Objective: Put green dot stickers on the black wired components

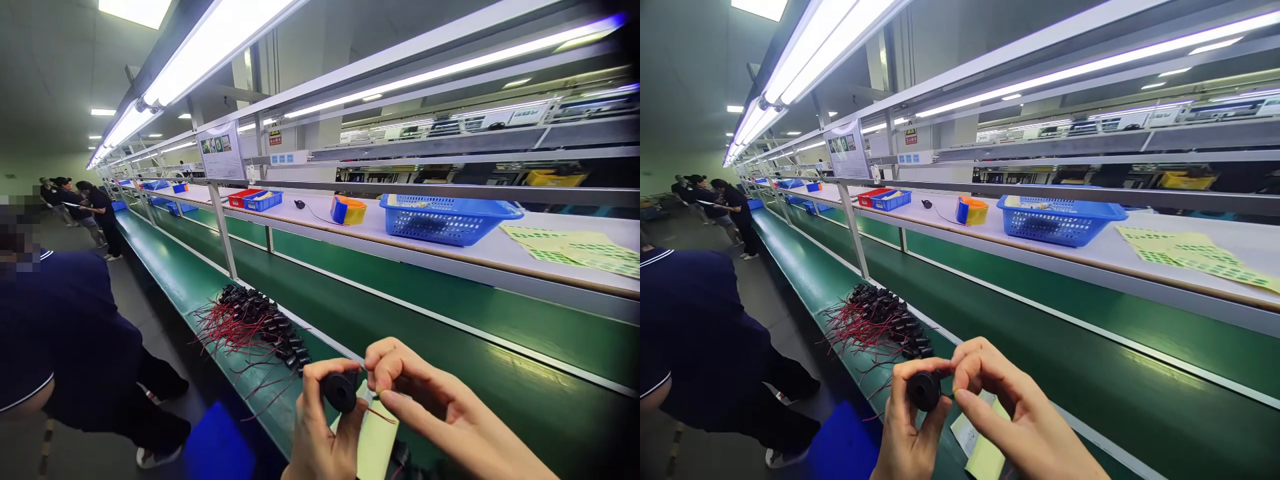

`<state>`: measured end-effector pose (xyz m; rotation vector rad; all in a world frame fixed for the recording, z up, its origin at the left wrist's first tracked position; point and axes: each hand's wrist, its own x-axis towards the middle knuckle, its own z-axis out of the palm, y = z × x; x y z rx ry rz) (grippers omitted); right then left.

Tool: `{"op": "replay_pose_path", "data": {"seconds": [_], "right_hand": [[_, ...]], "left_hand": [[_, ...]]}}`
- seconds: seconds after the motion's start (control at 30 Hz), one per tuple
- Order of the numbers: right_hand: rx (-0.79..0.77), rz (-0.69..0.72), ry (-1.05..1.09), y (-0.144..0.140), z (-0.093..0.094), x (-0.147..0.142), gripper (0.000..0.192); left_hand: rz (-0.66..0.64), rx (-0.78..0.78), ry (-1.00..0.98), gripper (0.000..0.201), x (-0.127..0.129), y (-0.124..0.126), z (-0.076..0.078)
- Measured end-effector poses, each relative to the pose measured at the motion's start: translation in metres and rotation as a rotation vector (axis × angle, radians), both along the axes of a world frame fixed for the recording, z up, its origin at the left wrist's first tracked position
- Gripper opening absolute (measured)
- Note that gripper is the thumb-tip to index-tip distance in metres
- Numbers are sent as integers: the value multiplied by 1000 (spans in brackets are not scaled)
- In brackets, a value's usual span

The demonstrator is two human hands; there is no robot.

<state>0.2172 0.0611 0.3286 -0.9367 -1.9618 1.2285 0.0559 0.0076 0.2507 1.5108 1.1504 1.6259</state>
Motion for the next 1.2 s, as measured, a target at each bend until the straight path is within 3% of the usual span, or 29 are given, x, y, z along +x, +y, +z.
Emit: {"op": "replay_pose_path", "data": {"seconds": [0.47,0.87,1.2], "right_hand": [[57,22,0,-19,-5,1,17],[169,-65,-41,-28,-2,-5,17],[362,-218,28,-37,-13,-14,16]], "left_hand": [[52,73,48,31,8,-6,-9],[62,124,43,39,11,-7,-13],[126,186,51,39,14,-6,-15]]}}
